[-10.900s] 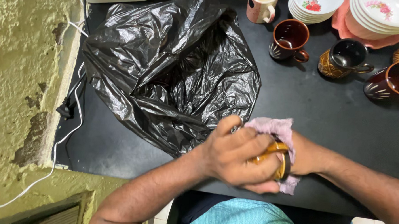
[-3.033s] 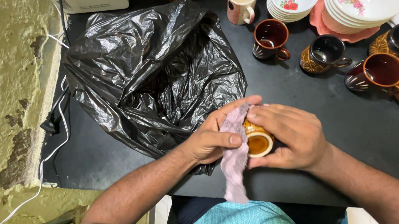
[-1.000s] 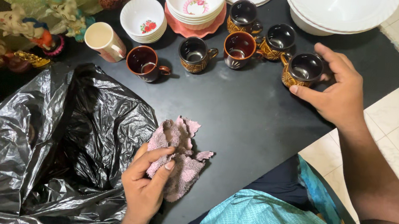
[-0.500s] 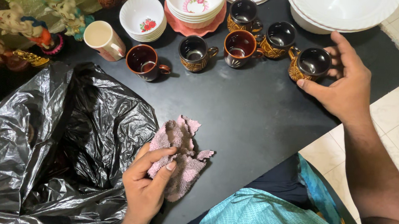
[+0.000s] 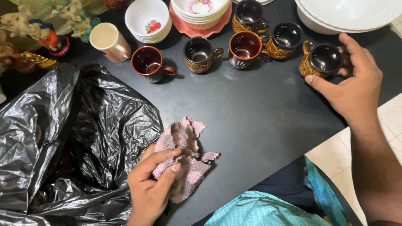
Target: The person picks up mugs one at a time and wipes the interior and exterior surfaces with a cloth before placing them back onto a table.
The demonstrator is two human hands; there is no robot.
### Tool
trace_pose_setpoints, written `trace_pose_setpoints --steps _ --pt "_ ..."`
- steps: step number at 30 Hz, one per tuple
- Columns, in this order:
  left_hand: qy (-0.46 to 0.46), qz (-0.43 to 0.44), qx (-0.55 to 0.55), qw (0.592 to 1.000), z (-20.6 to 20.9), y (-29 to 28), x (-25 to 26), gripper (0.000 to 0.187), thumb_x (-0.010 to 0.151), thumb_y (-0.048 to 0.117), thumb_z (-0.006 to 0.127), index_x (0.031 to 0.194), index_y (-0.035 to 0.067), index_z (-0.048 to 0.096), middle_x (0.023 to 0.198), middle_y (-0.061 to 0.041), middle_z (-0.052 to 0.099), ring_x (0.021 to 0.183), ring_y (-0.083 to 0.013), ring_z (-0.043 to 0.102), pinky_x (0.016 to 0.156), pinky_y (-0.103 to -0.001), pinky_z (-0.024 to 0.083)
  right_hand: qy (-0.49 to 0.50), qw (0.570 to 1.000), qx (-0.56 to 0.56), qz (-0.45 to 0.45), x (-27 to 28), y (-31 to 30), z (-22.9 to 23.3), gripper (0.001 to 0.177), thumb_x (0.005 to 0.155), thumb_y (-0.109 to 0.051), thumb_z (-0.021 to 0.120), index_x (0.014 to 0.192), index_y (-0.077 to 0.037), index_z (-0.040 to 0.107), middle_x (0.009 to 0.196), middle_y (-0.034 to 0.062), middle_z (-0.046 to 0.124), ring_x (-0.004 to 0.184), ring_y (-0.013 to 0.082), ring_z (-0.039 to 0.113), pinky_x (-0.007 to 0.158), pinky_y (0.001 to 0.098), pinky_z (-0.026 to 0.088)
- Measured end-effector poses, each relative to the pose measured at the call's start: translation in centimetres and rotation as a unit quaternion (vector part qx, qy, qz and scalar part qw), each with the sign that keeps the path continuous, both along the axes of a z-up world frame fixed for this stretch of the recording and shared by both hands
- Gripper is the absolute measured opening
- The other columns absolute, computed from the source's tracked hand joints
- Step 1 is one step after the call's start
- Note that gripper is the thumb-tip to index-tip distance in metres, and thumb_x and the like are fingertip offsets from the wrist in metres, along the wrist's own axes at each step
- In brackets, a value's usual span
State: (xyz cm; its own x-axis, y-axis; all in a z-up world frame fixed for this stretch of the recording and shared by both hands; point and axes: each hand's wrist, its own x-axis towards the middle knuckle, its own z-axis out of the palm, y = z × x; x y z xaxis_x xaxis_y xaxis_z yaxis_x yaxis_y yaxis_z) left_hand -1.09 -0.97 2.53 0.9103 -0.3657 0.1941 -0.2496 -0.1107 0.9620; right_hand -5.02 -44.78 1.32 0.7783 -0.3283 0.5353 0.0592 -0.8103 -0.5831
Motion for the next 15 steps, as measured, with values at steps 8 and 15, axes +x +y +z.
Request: trace_pose_setpoints --steps 8,15 --pt "0.03 -0.002 -0.016 0.999 -0.4 0.1 -0.1 0.022 0.088 -0.002 0.071 0.11 -0.003 0.075 0.104 -0.011 0.068 0.091 -0.0171 0.063 0.081 -0.025 0.048 -0.02 0.987 -0.152 -0.054 0.2 1.9 1.6 0.08 0.075 -0.008 0.099 0.142 0.011 0.06 0.126 0.0219 0.062 0.102 0.0266 0.068 0.081 0.0319 0.058" --pt "-0.018 -0.104 -0.089 0.99 0.7 0.4 0.0 0.026 0.091 0.002 0.062 0.115 0.001 0.074 0.121 -0.014 0.069 0.115 -0.0232 0.068 0.103 -0.031 0.051 -0.044 0.988 -0.022 0.145 -2.5 5.9 0.7 0.044 0.106 -0.007 0.076 0.143 0.002 0.054 0.134 0.0146 0.06 0.113 0.0221 0.064 0.103 0.0286 0.053"
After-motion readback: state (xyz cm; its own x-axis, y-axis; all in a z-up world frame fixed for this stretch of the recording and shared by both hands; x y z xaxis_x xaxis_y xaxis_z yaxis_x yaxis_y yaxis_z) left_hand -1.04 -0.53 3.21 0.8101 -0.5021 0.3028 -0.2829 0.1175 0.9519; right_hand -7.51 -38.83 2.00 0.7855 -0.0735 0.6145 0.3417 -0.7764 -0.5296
